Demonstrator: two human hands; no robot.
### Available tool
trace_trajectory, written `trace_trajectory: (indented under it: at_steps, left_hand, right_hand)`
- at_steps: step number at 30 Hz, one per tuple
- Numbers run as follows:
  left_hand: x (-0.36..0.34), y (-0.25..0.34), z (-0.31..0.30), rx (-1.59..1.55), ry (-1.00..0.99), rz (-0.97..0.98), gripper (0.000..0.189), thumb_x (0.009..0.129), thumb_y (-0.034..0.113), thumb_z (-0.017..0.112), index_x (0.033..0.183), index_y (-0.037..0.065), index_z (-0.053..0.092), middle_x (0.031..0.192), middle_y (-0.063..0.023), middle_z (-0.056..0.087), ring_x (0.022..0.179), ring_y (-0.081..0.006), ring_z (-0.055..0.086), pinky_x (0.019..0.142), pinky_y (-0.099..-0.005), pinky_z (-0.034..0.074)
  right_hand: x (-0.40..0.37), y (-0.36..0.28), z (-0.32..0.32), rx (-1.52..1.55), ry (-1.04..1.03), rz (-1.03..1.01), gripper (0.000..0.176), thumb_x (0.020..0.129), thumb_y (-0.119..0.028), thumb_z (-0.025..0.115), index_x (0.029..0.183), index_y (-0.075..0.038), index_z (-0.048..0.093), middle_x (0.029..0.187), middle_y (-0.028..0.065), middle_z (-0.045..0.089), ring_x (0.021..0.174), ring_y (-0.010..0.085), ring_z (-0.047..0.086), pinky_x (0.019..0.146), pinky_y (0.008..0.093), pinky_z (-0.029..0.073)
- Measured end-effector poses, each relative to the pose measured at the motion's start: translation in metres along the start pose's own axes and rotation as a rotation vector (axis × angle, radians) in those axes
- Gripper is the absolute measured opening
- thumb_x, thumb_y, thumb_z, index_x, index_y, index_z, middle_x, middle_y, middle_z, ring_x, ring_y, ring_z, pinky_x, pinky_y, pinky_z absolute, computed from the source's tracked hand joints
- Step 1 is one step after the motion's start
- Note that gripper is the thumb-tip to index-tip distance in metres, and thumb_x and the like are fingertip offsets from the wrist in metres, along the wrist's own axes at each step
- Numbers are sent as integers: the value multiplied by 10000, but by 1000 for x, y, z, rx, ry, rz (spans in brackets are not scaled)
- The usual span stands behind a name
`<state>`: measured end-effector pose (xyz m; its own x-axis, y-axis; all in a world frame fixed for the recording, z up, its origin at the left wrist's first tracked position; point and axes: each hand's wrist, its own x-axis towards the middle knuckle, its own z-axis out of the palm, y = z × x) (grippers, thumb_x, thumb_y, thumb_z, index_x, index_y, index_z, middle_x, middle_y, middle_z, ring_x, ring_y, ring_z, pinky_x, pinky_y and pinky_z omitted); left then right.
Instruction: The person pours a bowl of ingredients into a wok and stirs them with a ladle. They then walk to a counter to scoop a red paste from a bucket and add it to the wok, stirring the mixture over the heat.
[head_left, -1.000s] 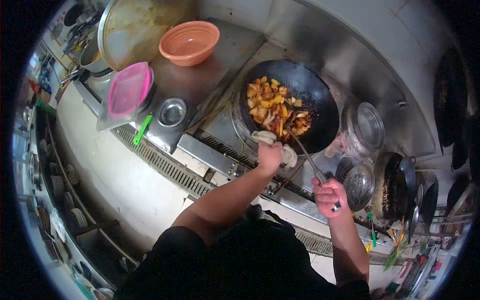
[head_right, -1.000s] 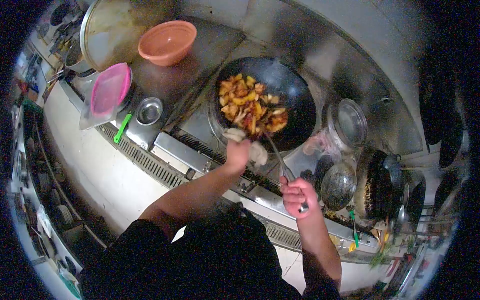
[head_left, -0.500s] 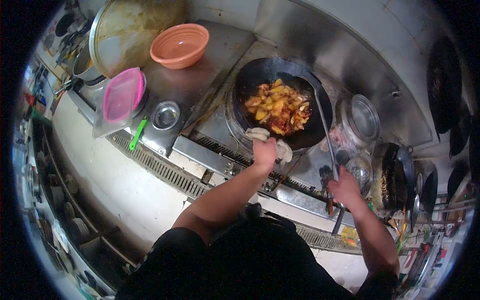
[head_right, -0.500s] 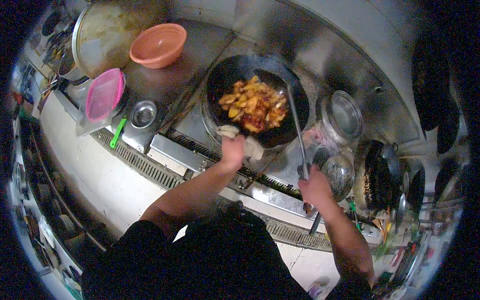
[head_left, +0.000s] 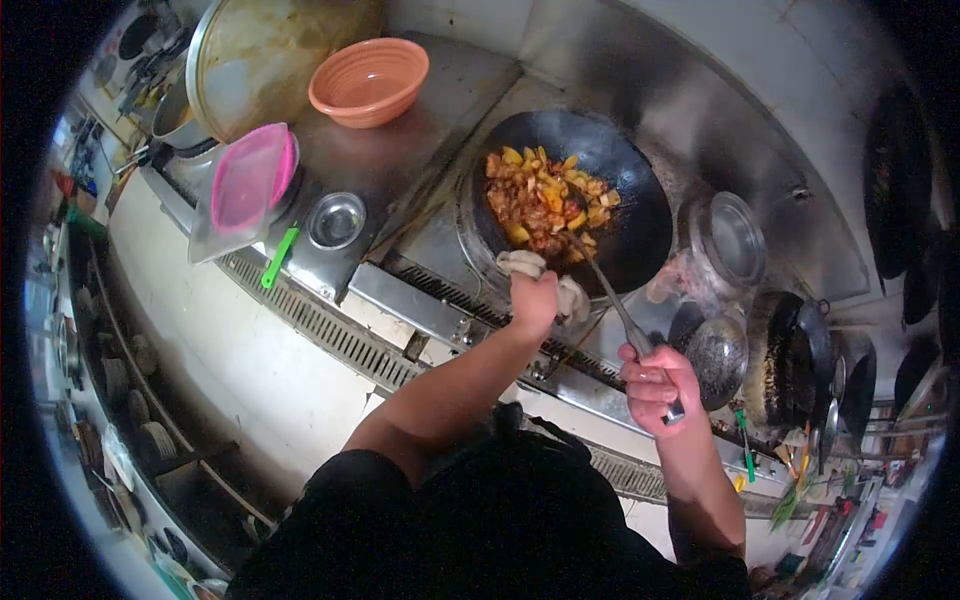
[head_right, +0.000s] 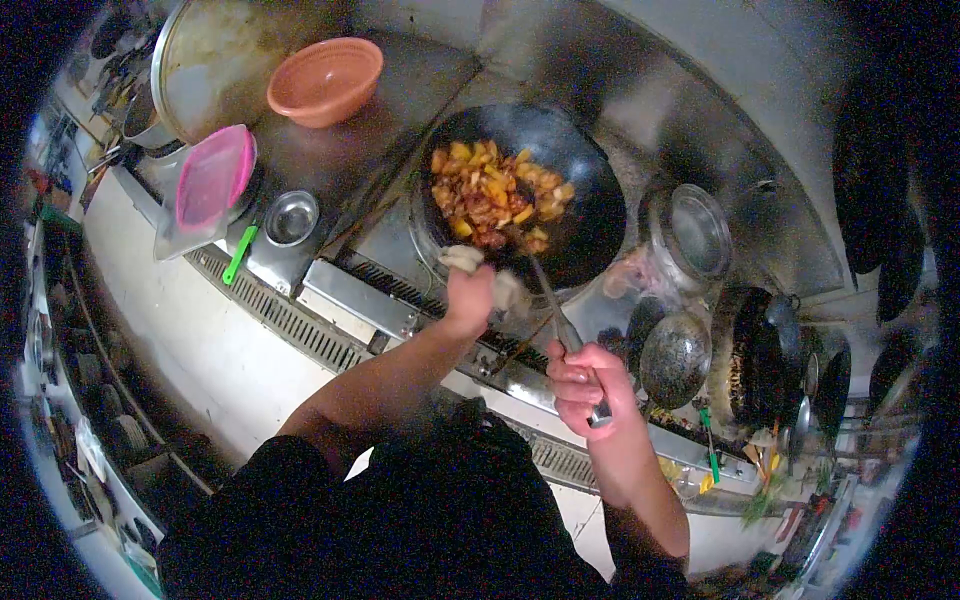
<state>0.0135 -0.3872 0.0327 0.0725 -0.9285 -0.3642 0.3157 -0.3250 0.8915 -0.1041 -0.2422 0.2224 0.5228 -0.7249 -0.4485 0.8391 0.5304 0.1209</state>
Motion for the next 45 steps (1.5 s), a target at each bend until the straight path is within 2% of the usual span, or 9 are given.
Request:
trace_trajectory:
  at_steps: [10, 15, 17, 21, 24, 30, 36, 41, 45]
  left_hand:
    - [1, -5, 2, 9, 46, 10, 312, 726, 96, 576, 971, -80, 496, 949, -195, 592, 883, -277, 570, 778, -329, 430]
    - [-2, 3, 2, -17, 13, 2, 270, 720, 73, 571, 942, -66, 508, 894, -161, 589, 847, -244, 571, 740, -323, 438]
    - [-13, 19, 5, -193, 42, -85, 201, 723, 64, 570, 895, -33, 532, 820, -121, 573, 785, -231, 574, 674, -334, 446]
    - [-9, 29, 0, -355, -82, -447, 128, 744, 81, 568, 846, 5, 556, 759, -93, 556, 668, -235, 553, 561, -365, 429]
    - [-38, 77, 12, -280, 30, -435, 61, 817, 50, 489, 871, 77, 493, 725, -74, 539, 614, -224, 556, 508, -382, 441]
    - [-58, 16, -32, -347, -156, -143, 136, 759, 82, 550, 870, 6, 568, 823, -72, 566, 746, -178, 542, 628, -364, 444]
    - [-134, 23, -72, 108, -12, 359, 143, 748, 37, 512, 887, 10, 535, 807, -68, 561, 741, -148, 521, 631, -295, 433]
    - [-75, 110, -17, -140, -38, -225, 113, 749, 73, 535, 813, -20, 538, 731, -67, 552, 607, -153, 506, 544, -337, 423]
    - [-74, 19, -47, -132, -34, 83, 185, 769, 10, 510, 951, 35, 493, 816, -65, 521, 730, -158, 534, 625, -310, 443]
  right_hand:
    - [-43, 7, 1, -2522, 1125, -511, 521, 759, -141, 569, 1241, -35, 402, 668, 230, 581, 614, 371, 614, 586, 436, 495]
    - [-77, 15, 38, -2453, 765, -456, 565, 784, -142, 555, 1313, -120, 361, 759, 252, 596, 688, 416, 589, 648, 462, 485]
    - [-63, 10, 55, -1854, 1051, 111, 570, 798, -141, 547, 1331, -138, 345, 832, 251, 599, 755, 424, 579, 683, 474, 467]
    - [-39, -2, -1, -2513, 747, -400, 523, 816, -96, 529, 1319, -95, 384, 607, 78, 572, 408, 129, 513, 439, 279, 438]
    - [-74, 18, 70, -2209, 790, -178, 523, 817, -83, 525, 1320, -86, 382, 581, 51, 541, 399, 97, 489, 401, 257, 415]
    - [-77, 12, 52, -1919, 882, -9, 511, 835, -155, 536, 1323, -200, 392, 610, 75, 574, 443, 177, 547, 445, 312, 466]
    - [-105, 55, 6, -2543, 985, -320, 537, 806, -173, 570, 1315, -208, 402, 740, 223, 603, 644, 352, 607, 642, 382, 481]
    - [-111, 36, 51, -2208, 929, -132, 542, 807, -167, 570, 1320, -190, 397, 644, 167, 586, 523, 245, 580, 561, 343, 480]
    - [-79, 15, 8, -2197, 896, -206, 524, 814, -179, 552, 1316, -201, 402, 667, 146, 576, 525, 259, 559, 536, 385, 473]
